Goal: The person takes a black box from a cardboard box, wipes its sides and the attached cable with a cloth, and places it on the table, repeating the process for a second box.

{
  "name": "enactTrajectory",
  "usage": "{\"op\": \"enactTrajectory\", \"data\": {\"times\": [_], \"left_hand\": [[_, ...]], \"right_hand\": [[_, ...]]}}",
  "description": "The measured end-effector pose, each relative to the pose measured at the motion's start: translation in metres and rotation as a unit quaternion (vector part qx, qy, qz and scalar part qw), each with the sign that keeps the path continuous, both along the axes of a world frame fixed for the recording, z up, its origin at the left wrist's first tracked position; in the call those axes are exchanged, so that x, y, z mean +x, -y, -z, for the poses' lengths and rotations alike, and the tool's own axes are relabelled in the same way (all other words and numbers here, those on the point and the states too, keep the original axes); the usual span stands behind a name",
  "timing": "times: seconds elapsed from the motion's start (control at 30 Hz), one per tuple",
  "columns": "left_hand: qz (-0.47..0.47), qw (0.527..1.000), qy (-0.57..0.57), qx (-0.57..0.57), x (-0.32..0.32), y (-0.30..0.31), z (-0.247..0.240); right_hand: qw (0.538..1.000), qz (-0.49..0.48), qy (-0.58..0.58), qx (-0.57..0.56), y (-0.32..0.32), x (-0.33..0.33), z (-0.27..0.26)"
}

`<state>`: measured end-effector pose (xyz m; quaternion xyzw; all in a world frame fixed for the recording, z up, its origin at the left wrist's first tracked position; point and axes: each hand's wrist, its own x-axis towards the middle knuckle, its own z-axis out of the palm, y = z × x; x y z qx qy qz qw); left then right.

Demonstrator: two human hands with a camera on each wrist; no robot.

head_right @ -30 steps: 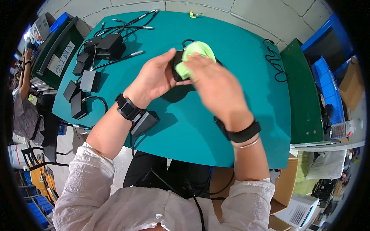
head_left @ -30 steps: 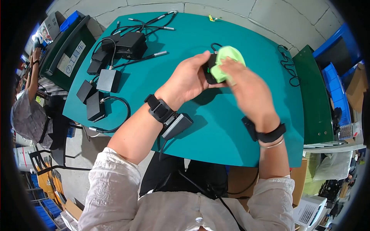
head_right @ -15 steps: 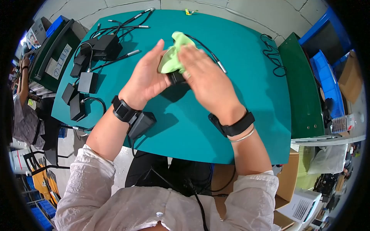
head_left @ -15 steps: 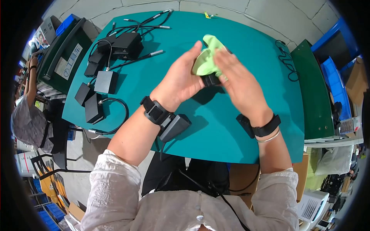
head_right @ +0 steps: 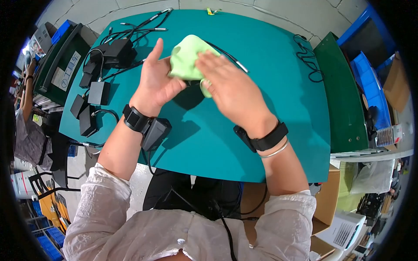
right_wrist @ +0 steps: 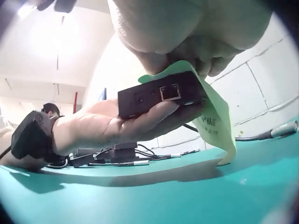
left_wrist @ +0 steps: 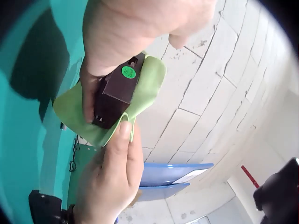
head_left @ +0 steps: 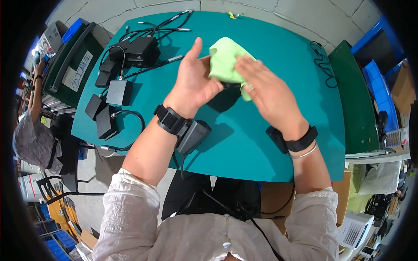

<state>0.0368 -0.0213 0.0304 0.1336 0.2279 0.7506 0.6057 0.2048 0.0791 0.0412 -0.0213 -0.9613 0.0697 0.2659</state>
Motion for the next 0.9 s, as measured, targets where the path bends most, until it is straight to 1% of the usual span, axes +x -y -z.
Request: {"op": "enactTrajectory", "data": {"times": [0.03, 0.07, 0.13, 0.17, 0.23, 0.27, 0.33, 0.37, 0.4, 0.43, 0.47, 0.5, 0.53, 0.57, 0.6, 0.67, 0.73, 0.77, 0.83, 0.87, 0.9], "left_hand": [[0.000, 1.000, -0.004, -0.002, -0.003, 0.001, 0.000], [0.000, 1.000, -0.008, -0.004, -0.004, 0.002, 0.001], [0.010, 1.000, -0.026, -0.014, -0.002, 0.000, 0.006], [0.022, 0.998, -0.045, -0.024, 0.000, -0.003, 0.008], [0.034, 0.998, -0.048, -0.030, 0.005, -0.005, 0.009], [0.045, 0.997, -0.051, -0.038, 0.009, -0.005, 0.010], [0.059, 0.996, -0.056, -0.047, 0.015, -0.006, 0.009], [0.083, 0.995, -0.052, -0.004, 0.017, -0.007, 0.006], [0.106, 0.992, -0.048, 0.039, 0.018, -0.007, 0.004], [0.133, 0.988, -0.063, 0.047, 0.014, -0.005, 0.003], [0.133, 0.988, -0.063, 0.047, 0.014, -0.004, 0.001], [0.086, 0.992, -0.084, 0.031, 0.015, -0.002, -0.003], [0.039, 0.994, -0.104, 0.016, 0.014, 0.000, -0.005], [0.044, 0.998, -0.026, 0.032, 0.007, 0.001, -0.004], [0.041, 0.998, -0.024, 0.033, 0.004, 0.001, -0.005], [0.007, 1.000, 0.017, 0.018, 0.000, 0.003, -0.009], [-0.019, 0.999, 0.020, 0.018, -0.001, 0.004, -0.009], [-0.015, 0.999, 0.038, 0.027, -0.003, 0.003, -0.007], [-0.010, 0.998, 0.056, 0.039, -0.005, 0.002, -0.006], [-0.003, 0.997, 0.062, 0.041, -0.006, 0.002, -0.006], [0.005, 0.997, 0.068, 0.043, -0.007, 0.001, -0.007]], "right_hand": [[0.999, -0.041, 0.014, -0.001, 0.006, -0.001, -0.001], [0.999, -0.042, 0.014, -0.001, 0.009, -0.003, -0.001], [0.995, -0.093, 0.016, -0.010, 0.013, -0.004, -0.002], [0.996, -0.092, 0.017, -0.010, 0.012, -0.004, -0.002], [0.994, -0.090, 0.023, -0.053, 0.006, -0.004, -0.001], [0.994, -0.089, 0.024, -0.054, 0.001, -0.004, 0.001], [0.996, -0.037, -0.014, -0.075, -0.012, -0.003, 0.007], [0.996, 0.000, -0.036, -0.079, -0.015, -0.001, 0.007], [0.996, 0.002, -0.037, -0.079, -0.020, 0.002, 0.007], [0.984, 0.058, -0.042, -0.160, -0.026, 0.006, 0.007], [0.963, 0.113, -0.047, -0.240, -0.033, 0.011, 0.007], [0.963, 0.112, -0.047, -0.239, -0.041, 0.015, 0.005], [0.949, 0.178, -0.095, -0.244, -0.051, 0.020, 0.004], [0.928, 0.241, -0.141, -0.246, -0.059, 0.025, 0.003], [0.923, 0.291, -0.168, -0.188, -0.066, 0.031, -0.002], [0.907, 0.338, -0.208, -0.141, -0.098, 0.051, 0.002], [0.873, 0.442, -0.158, -0.131, -0.117, 0.071, -0.002], [0.875, 0.439, -0.157, -0.129, -0.126, 0.078, 0.001], [0.837, 0.525, -0.122, -0.090, -0.140, 0.087, 0.014], [0.838, 0.525, -0.122, -0.089, -0.140, 0.085, 0.016], [0.851, 0.504, -0.139, -0.043, -0.139, 0.082, 0.019]]}}
